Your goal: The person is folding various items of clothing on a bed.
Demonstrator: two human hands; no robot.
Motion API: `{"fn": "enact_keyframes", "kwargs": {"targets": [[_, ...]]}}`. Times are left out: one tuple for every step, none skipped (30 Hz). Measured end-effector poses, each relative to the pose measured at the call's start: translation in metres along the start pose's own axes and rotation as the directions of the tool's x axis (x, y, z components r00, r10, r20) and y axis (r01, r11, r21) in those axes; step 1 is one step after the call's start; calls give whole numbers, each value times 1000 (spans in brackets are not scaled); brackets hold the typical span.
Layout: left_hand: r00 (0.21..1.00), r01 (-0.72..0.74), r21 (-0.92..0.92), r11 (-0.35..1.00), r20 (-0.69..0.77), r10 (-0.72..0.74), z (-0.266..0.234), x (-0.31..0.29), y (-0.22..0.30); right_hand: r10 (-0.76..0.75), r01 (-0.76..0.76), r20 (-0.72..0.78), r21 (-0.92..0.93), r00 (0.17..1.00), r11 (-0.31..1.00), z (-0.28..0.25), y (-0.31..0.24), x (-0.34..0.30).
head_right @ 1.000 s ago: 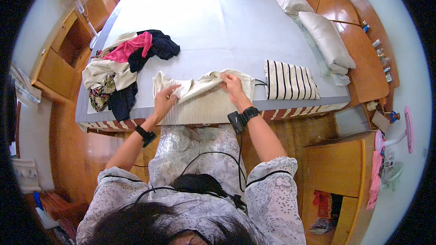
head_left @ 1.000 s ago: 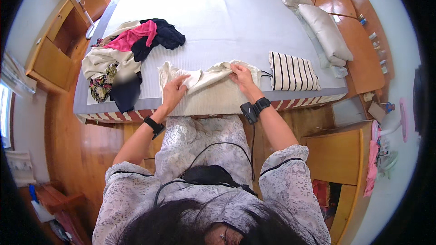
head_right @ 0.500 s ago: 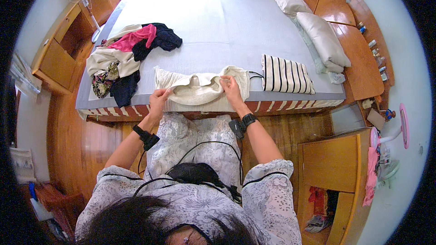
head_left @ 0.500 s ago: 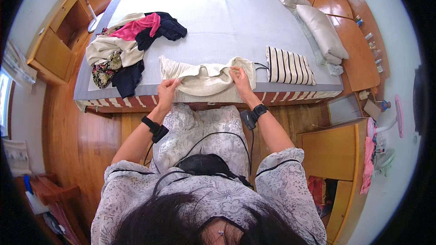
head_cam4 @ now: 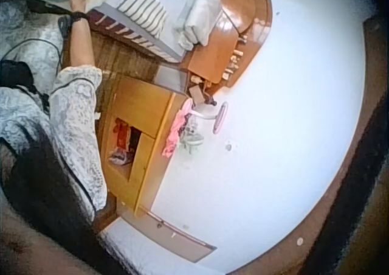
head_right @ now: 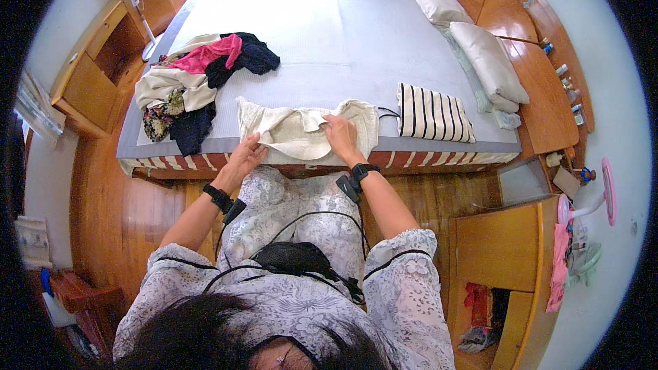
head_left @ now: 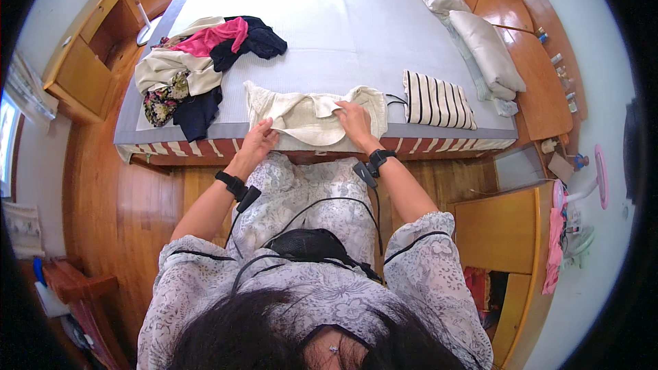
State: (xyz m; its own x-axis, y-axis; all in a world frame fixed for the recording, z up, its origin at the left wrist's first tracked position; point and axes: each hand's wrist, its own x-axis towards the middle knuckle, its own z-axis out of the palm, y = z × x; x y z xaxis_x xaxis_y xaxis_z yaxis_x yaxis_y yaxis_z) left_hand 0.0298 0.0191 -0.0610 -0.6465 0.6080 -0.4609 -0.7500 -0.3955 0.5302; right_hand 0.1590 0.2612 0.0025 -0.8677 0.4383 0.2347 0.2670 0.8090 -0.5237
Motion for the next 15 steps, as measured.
{"fn": "enact_keyframes", "kwargs": {"targets": [[1000, -2, -1, 1000, -1, 2, -2, 2, -1, -11, 14, 35, -88, 999, 996, -2, -1, 4], [999, 37, -66, 997, -24, -39, -3, 5, -1, -19, 31, 72, -174, 997, 984, -4, -3, 7], [996, 79, -130, 988, -41, -84, -1, 5, -1, -17, 29, 71, -174, 997, 984, -4, 1, 11], [996, 79, -129, 988, -40, -85, 0, 4, 0, 32, -28, 103, -39, 994, 999, -4, 4, 14], [991, 124, -174, 977, -31, -131, 1, 3, 1, 75, -89, 142, 95, 987, 992, -4, 8, 17], [984, 171, -215, 961, -16, -179, 5, 1, 2, 79, -92, 138, 95, 987, 991, -4, 20, 21], [983, 174, -214, 961, -12, -181, 6, 1, 5, 254, -359, 256, 595, 933, 719, -6, 33, 25], [987, 157, -153, 976, 42, -153, 6, 1, 10, 315, -505, 440, 848, 841, 163, -8, 47, 26], [989, 130, -98, 987, 88, -122, 1, 0, 14, 311, -509, 446, 845, 839, 162, -8, 49, 25], [989, 127, -101, 987, 83, -119, -2, -1, 17, 296, -529, 524, 846, 799, -67, -8, 52, 23], [990, 127, -106, 986, 73, -119, -5, -1, 18, 263, -525, 595, 799, 759, -293, -6, 53, 23], [990, 131, -108, 985, 72, -124, -5, -1, 19, 309, -575, 669, 742, 676, -345, -5, 57, 24], [989, 135, -106, 985, 77, -127, -4, 1, 20, 314, -571, 664, 746, 678, -343, -3, 60, 23], [986, 152, -126, 980, 93, -141, -2, 3, 20, 281, -576, 641, 766, 714, -286, 0, 63, 20], [984, 162, -145, 976, 96, -149, -2, 3, 20, 236, -583, 627, 778, 743, -234, 3, 58, 18]]}}
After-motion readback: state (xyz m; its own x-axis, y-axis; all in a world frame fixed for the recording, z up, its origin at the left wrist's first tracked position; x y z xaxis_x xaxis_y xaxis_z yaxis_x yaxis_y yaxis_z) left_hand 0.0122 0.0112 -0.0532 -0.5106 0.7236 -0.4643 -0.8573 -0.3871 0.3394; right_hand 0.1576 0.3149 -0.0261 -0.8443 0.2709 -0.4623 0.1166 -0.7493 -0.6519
